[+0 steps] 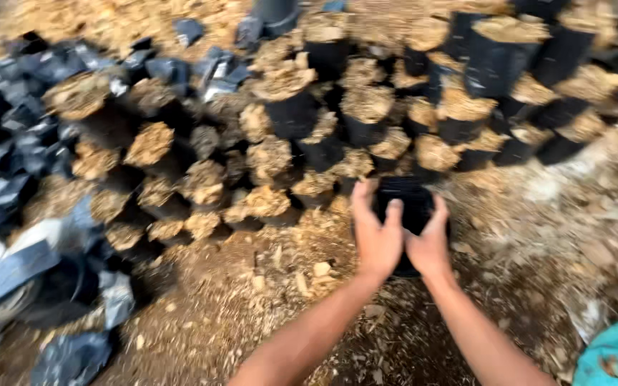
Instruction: The person picks up and unfolds empty black plant pouches, flattening them and placing them into a black bucket.
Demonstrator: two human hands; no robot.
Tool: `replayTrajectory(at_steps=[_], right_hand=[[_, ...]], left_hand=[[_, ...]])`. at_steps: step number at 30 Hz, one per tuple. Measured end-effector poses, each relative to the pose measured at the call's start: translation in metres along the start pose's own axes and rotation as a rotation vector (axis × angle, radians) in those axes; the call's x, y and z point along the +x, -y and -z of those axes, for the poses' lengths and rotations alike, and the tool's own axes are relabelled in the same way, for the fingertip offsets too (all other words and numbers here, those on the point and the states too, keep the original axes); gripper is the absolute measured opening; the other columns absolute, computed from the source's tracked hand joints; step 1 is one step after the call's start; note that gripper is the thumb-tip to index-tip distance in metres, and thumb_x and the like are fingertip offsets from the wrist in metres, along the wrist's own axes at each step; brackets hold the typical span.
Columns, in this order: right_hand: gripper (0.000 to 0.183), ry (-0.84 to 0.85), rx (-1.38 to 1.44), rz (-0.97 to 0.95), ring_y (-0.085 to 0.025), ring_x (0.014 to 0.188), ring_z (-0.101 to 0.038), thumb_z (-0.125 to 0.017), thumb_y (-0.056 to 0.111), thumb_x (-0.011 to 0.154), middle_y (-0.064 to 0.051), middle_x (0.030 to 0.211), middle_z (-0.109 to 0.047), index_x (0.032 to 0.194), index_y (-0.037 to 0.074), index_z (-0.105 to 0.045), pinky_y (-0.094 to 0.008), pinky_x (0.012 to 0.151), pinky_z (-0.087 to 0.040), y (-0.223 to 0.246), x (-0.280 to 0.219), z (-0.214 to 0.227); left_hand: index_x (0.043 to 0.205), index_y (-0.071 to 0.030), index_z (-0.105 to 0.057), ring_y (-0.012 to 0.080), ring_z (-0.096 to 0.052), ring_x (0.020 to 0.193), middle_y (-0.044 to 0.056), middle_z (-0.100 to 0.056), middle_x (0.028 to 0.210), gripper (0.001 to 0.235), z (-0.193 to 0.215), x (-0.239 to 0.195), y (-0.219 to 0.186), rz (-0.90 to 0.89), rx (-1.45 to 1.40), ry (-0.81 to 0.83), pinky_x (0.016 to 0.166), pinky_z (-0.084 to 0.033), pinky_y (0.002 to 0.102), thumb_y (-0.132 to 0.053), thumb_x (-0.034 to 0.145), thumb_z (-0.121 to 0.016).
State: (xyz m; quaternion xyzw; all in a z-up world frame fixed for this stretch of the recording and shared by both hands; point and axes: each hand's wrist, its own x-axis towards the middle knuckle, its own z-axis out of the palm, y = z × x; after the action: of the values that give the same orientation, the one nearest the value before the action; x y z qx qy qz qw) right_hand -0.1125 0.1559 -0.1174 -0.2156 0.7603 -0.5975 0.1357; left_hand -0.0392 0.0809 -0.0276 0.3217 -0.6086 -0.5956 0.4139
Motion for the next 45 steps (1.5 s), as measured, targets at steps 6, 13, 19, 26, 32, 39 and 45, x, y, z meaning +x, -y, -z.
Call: replayTrajectory(at_steps=[6, 13, 19, 26, 32, 39, 45], right_hand=[[0.086, -0.076, -0.079, -0.142, -0.032, 0.129, -0.053, -0.079, 0.009, 0.080, -0.024, 0.141, -0.050, 0.149, -0.001, -0.030, -0.040, 0.109, -0.042, 0.016, -0.002, -0.001], [0.077, -0.153, 0.243, -0.185, -0.030, 0.134, -0.048, -0.068, 0.003, 0.084, -0.020, 0.145, -0.044, 0.147, -0.001, -0.023, -0.041, 0.112, -0.039, 0.047, -0.042, -0.009], [0.055, -0.126, 0.973, -0.735, -0.032, 0.112, -0.044, -0.060, -0.009, 0.089, -0.017, 0.116, -0.045, 0.138, -0.013, -0.033, -0.055, 0.114, -0.036, -0.016, -0.055, -0.031], [0.049, 0.081, 1.035, -0.840, -0.031, 0.120, -0.053, -0.054, -0.002, 0.088, -0.016, 0.132, -0.056, 0.136, -0.005, -0.041, -0.048, 0.112, -0.040, -0.014, -0.015, -0.037], [0.051, 0.017, 1.017, -0.783, -0.031, 0.136, -0.047, -0.051, 0.004, 0.091, -0.010, 0.136, -0.053, 0.140, 0.012, -0.044, -0.049, 0.114, -0.034, 0.013, -0.018, -0.028], [0.057, 0.008, 0.929, -0.846, -0.043, 0.137, -0.045, -0.061, 0.013, 0.091, -0.023, 0.148, -0.047, 0.141, -0.010, -0.046, -0.053, 0.118, -0.032, -0.004, -0.016, -0.024], [0.104, -0.040, 0.244, -0.469, -0.030, 0.142, -0.040, -0.082, 0.003, 0.075, -0.019, 0.151, -0.034, 0.153, 0.001, -0.013, -0.043, 0.119, -0.033, 0.052, -0.026, -0.008]], left_hand=[[0.153, -0.010, -0.033, 0.0377, -0.023, 0.151, 0.017, -0.023, 0.164, 0.084, 0.040, 0.021, -0.037, -0.492, 0.933, 0.580, 0.119, -0.014, 0.064, -0.030, 0.082, -0.074], [0.165, -0.015, -0.017, 0.0320, -0.009, 0.158, 0.009, -0.012, 0.172, 0.087, 0.023, 0.047, 0.016, -0.413, 1.175, 0.803, 0.119, -0.002, 0.068, -0.046, 0.095, -0.058], [0.164, -0.017, -0.014, 0.0317, -0.010, 0.157, 0.011, -0.013, 0.171, 0.089, 0.026, 0.051, 0.015, -0.362, 1.222, 0.791, 0.118, -0.001, 0.070, -0.063, 0.097, -0.051], [0.163, -0.020, -0.009, 0.0349, -0.007, 0.156, 0.012, -0.010, 0.170, 0.102, 0.026, 0.057, 0.006, -0.250, 1.294, 0.841, 0.118, -0.003, 0.069, -0.063, 0.087, -0.062], [0.163, -0.022, -0.017, 0.0372, -0.020, 0.154, 0.012, -0.023, 0.167, 0.092, 0.030, 0.063, 0.020, -0.365, 1.218, 0.799, 0.119, -0.013, 0.067, -0.050, 0.092, -0.068], [0.160, -0.025, -0.020, 0.0361, -0.036, 0.143, 0.011, -0.026, 0.165, 0.106, 0.034, 0.061, -0.025, -0.145, 1.130, 0.752, 0.115, -0.030, 0.055, -0.039, 0.075, -0.083], [0.159, -0.010, -0.029, 0.0381, -0.048, 0.142, 0.017, -0.039, 0.161, 0.093, 0.057, 0.032, -0.026, -0.106, 0.824, 0.541, 0.115, -0.043, 0.041, -0.034, 0.082, -0.076]])
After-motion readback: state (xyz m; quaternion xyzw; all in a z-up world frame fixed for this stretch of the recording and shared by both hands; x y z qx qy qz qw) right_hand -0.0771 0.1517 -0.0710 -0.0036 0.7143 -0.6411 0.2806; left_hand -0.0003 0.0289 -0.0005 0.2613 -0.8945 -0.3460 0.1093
